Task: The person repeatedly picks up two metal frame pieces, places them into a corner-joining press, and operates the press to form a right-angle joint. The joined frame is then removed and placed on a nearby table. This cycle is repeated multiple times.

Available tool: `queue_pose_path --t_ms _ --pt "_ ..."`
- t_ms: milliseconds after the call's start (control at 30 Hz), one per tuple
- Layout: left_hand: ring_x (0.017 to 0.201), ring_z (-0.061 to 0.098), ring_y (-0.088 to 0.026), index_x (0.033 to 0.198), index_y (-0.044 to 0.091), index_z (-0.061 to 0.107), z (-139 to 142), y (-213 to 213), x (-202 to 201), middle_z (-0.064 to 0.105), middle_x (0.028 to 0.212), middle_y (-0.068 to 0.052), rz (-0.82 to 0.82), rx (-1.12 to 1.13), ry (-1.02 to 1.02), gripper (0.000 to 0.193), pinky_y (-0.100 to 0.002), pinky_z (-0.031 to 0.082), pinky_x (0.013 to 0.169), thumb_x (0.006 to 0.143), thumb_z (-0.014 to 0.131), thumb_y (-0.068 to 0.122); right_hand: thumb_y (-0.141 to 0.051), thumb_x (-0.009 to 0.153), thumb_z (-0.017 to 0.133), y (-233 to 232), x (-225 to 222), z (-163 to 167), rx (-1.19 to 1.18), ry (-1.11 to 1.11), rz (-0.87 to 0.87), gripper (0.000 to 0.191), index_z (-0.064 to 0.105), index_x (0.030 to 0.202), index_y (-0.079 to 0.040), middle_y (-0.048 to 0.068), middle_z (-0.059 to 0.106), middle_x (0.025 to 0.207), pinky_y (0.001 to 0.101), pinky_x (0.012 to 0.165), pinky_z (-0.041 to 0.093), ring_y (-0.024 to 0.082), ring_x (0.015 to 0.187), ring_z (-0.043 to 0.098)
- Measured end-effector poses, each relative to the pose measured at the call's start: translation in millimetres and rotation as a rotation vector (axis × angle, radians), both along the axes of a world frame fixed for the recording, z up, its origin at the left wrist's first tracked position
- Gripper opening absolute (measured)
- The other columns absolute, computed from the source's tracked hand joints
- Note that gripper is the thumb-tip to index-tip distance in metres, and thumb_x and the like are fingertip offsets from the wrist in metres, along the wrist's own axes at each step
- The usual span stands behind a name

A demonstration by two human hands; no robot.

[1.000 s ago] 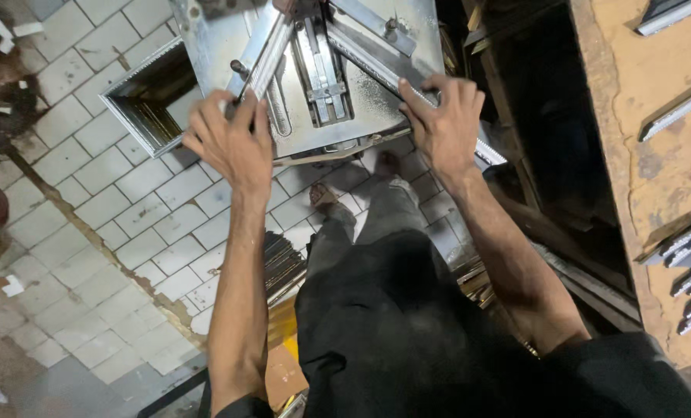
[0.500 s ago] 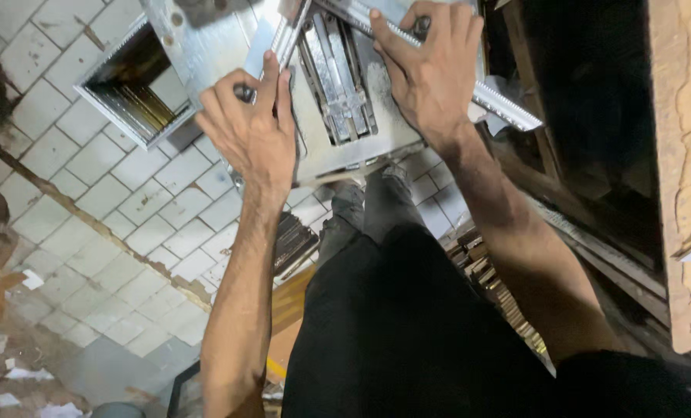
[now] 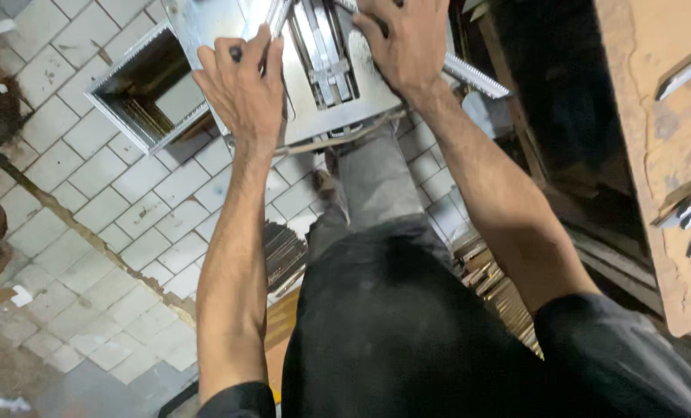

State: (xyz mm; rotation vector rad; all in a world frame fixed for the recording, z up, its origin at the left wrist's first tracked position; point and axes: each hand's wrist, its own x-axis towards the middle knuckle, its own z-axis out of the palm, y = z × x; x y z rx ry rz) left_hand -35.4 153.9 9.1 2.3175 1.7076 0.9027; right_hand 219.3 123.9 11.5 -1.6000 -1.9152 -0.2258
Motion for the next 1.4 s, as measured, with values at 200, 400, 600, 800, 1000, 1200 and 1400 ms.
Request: queue_pose_path --t_ms 200,400,600,800,1000,1200,1400 --pt "0.097 0.044 -0.023 0.125 0.019 0.079 8.5 1.4 3.2 0.052 0.097 -0.002 0.029 -0.064 0.045 0.025 -0.041 0.031 0.083 0.106 0.073 0.035 -0.027 0.104 0.081 8.9 -2.3 7.4 -0.126 -0.060 -0.031 0.014 0.077 0.110 -0.016 0.003 0.058 0.113 0.0435 0.088 0.033 0.027 0.107 0.048" --pt "0.093 0.044 -0.024 0.119 0.025 0.079 3.9 2.7 3.6 0.051 0.093 -0.001 0.043 -0.015 0.138 0.024 -0.043 0.031 0.082 0.098 0.076 0.037 -0.032 0.103 0.077 9.2 -9.1 15.1 -0.167 -0.124 -0.038 0.018 0.077 0.114 -0.019 0.004 0.056 0.107 0.0458 0.085 0.033 0.027 0.102 0.047" --pt "0.099 0.045 -0.024 0.124 0.025 0.080 -1.4 -1.0 6.4 0.052 0.099 -0.002 0.059 -0.013 0.168 0.026 -0.043 0.032 0.085 0.101 0.076 0.037 -0.030 0.102 0.077 9.7 -8.3 19.7 -0.207 -0.104 -0.076 0.018 0.076 0.117 -0.019 0.005 0.057 0.108 0.0457 0.087 0.034 0.029 0.102 0.046" --pt "0.107 0.046 -0.027 0.120 0.021 0.080 -16.3 2.0 0.7 0.058 0.111 -0.008 0.064 0.043 0.151 0.027 -0.048 0.034 0.089 0.105 0.073 0.042 -0.034 0.095 0.079 -1.4 -4.9 23.8 -0.201 0.016 -0.053 0.034 0.070 0.125 -0.020 0.011 0.059 0.120 0.0488 0.092 0.036 0.033 0.113 0.047" --pt "0.150 0.025 -0.049 0.116 0.017 0.078 35.1 -102.0 -1.4 0.037 0.164 -0.024 -0.003 -0.106 0.376 0.033 -0.060 0.027 0.107 0.107 0.063 0.045 -0.051 0.087 0.073 -121.9 62.5 62.7 -0.717 0.197 -0.248 0.078 0.045 0.154 -0.022 0.020 0.063 0.114 0.0510 0.077 0.053 0.041 0.093 0.065" --pt "0.116 0.056 -0.034 0.131 0.015 0.063 18.9 -144.6 32.4 0.060 0.131 -0.018 -0.323 -0.114 0.701 0.061 -0.046 0.048 0.080 0.074 0.079 0.031 -0.049 0.102 0.062 -176.7 64.7 76.1 -0.426 -0.068 0.321 0.050 0.061 0.144 -0.022 0.011 0.070 0.107 0.0419 0.067 0.053 0.029 0.088 0.069" --pt "0.068 0.071 -0.024 0.108 0.014 0.064 4.3 -130.8 29.4 0.073 0.092 -0.008 -0.285 -0.081 0.707 0.032 -0.038 0.055 0.053 0.081 0.077 0.027 -0.021 0.103 0.068 -131.5 230.7 100.5 -0.044 -0.036 0.038 0.037 0.063 0.136 -0.006 0.010 0.070 0.115 0.0446 0.089 0.055 0.030 0.107 0.067"
